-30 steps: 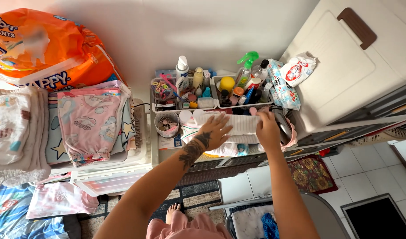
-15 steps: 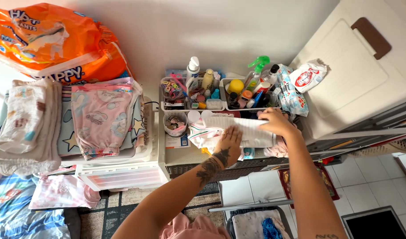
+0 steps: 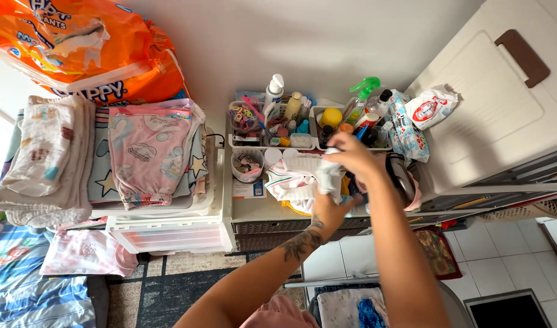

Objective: Folding and organizing various baby clothes into stacks on a storage unit

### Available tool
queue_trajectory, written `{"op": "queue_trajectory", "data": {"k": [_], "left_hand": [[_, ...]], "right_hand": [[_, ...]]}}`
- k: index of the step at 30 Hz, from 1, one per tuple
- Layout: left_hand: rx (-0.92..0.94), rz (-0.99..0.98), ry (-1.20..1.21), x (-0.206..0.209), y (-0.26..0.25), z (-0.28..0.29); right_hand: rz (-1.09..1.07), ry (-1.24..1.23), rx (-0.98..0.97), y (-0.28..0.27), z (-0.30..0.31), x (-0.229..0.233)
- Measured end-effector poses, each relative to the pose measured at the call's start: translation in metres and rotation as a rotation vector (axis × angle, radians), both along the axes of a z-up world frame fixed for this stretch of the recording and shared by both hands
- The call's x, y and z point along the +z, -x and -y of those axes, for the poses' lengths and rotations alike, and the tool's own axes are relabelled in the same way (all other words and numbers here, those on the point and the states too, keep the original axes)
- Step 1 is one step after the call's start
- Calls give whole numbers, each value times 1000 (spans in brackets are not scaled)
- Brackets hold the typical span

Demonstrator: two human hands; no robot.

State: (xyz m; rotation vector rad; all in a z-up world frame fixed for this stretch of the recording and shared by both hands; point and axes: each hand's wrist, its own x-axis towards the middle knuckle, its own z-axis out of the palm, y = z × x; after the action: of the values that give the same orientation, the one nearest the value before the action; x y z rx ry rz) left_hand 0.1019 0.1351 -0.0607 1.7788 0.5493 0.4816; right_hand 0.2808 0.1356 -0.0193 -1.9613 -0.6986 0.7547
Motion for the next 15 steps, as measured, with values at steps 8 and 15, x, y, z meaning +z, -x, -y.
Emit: {"op": "queue_trajectory", "data": {"k": [8, 15], "left_hand": [[376, 481, 1533, -126, -39, -33], [246, 621, 1792, -102, -15, -51]], "right_hand": [[-25, 49, -146, 29, 7, -36], [-218, 99, -131, 39, 9, -56]]}}
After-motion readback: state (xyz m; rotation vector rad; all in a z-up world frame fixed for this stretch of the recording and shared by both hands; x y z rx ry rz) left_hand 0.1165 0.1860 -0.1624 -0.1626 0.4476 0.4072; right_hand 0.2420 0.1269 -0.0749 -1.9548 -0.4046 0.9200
